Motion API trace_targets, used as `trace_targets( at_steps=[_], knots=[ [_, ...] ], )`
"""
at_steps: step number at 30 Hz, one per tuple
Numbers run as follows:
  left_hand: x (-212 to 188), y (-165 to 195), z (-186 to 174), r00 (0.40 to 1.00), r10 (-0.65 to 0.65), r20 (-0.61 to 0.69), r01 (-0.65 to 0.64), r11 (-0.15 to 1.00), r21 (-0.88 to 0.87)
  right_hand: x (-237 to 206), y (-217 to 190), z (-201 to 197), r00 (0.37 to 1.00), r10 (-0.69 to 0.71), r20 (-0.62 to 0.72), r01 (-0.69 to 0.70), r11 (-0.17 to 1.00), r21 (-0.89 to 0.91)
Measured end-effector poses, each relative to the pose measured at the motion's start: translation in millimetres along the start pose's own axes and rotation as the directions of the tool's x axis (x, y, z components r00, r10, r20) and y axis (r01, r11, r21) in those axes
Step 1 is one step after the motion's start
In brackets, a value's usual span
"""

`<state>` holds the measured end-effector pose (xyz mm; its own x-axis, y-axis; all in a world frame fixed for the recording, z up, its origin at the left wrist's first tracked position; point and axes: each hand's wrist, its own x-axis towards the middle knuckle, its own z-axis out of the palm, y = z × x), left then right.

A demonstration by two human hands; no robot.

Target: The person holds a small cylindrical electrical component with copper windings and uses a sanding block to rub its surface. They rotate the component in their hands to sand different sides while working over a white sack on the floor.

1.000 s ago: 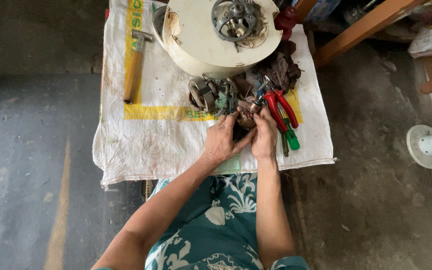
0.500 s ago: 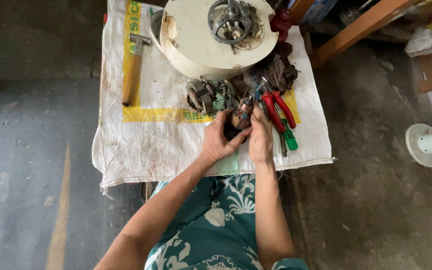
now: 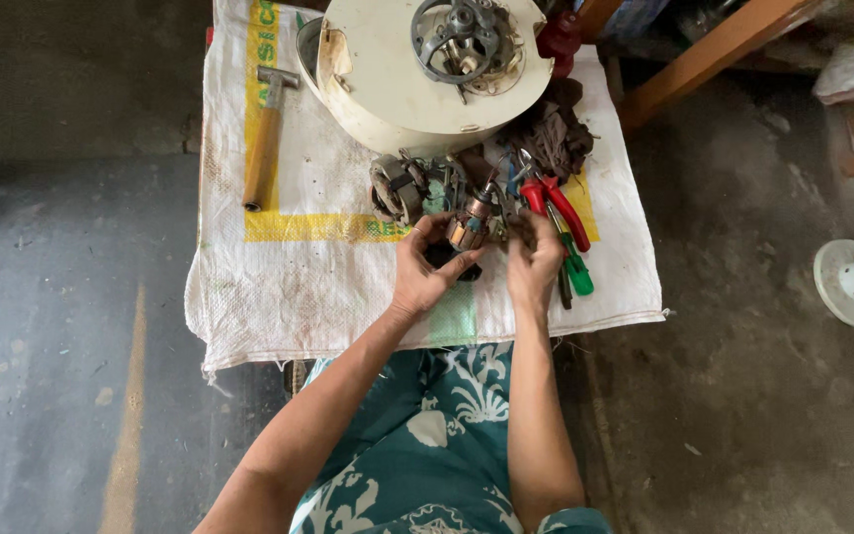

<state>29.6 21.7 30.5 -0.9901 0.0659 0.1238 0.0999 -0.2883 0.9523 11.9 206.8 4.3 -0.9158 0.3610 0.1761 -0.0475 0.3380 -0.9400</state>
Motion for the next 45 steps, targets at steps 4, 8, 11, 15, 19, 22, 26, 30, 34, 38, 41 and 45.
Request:
trace_targets(
  at_steps=[4,8,11,15,19,22,26,30,34,38,41,45],
  knots=[
    [1,-1,0,0.999,-0.052,-0.004,0.052,0.999,-0.017,0,5,3,0.998,-0.059,0.022,0.060,0.995,-0.077],
    [3,-4,0,1.000,-0.016,-0.008,0.015,0.999,-0.034,-4,7,9,0.981,-0.192,0.040,0.193,0.981,-0.034],
    [4,-4,0,1.000,-0.008,-0.002,0.008,0.998,-0.056,-8,7,16,0.978,-0.211,0.008,0.211,0.978,0.004],
    [4,-2,-1,0.999,-0.047,-0.008,0.047,0.998,-0.048,-12,6,18,0.951,-0.307,-0.034,0.308,0.951,0.030],
    [5,-6,-2,0.997,-0.074,-0.002,0.073,0.995,-0.068,-14,4,19,0.969,-0.236,-0.073,0.243,0.965,0.100],
    [6,-14,-5,0.999,-0.041,0.012,0.042,0.993,-0.109,-16,3,23,0.947,-0.294,-0.132,0.301,0.953,0.037],
    [15,-27,-22,0.994,-0.047,0.100,0.087,0.889,-0.449,-18,2,24,0.953,-0.268,-0.140,0.263,0.963,-0.057],
    [15,-34,-33,0.977,-0.067,0.203,0.184,0.746,-0.640,-18,2,25,0.973,-0.177,-0.150,0.171,0.984,-0.051],
    [16,-32,-34,0.970,-0.066,0.233,0.196,0.777,-0.598,-19,7,24,0.953,-0.277,-0.122,0.276,0.961,-0.029],
    [15,-28,-36,0.972,-0.097,0.215,0.221,0.699,-0.680,-24,15,28,0.967,-0.233,-0.103,0.234,0.972,0.001],
    [14,-26,-35,0.977,-0.101,0.189,0.204,0.712,-0.672,-24,14,31,0.978,-0.194,-0.082,0.193,0.981,-0.013],
    [15,-26,-33,0.978,-0.091,0.189,0.193,0.744,-0.639,-14,-9,20,0.976,-0.198,-0.090,0.179,0.966,-0.186]
  ],
)
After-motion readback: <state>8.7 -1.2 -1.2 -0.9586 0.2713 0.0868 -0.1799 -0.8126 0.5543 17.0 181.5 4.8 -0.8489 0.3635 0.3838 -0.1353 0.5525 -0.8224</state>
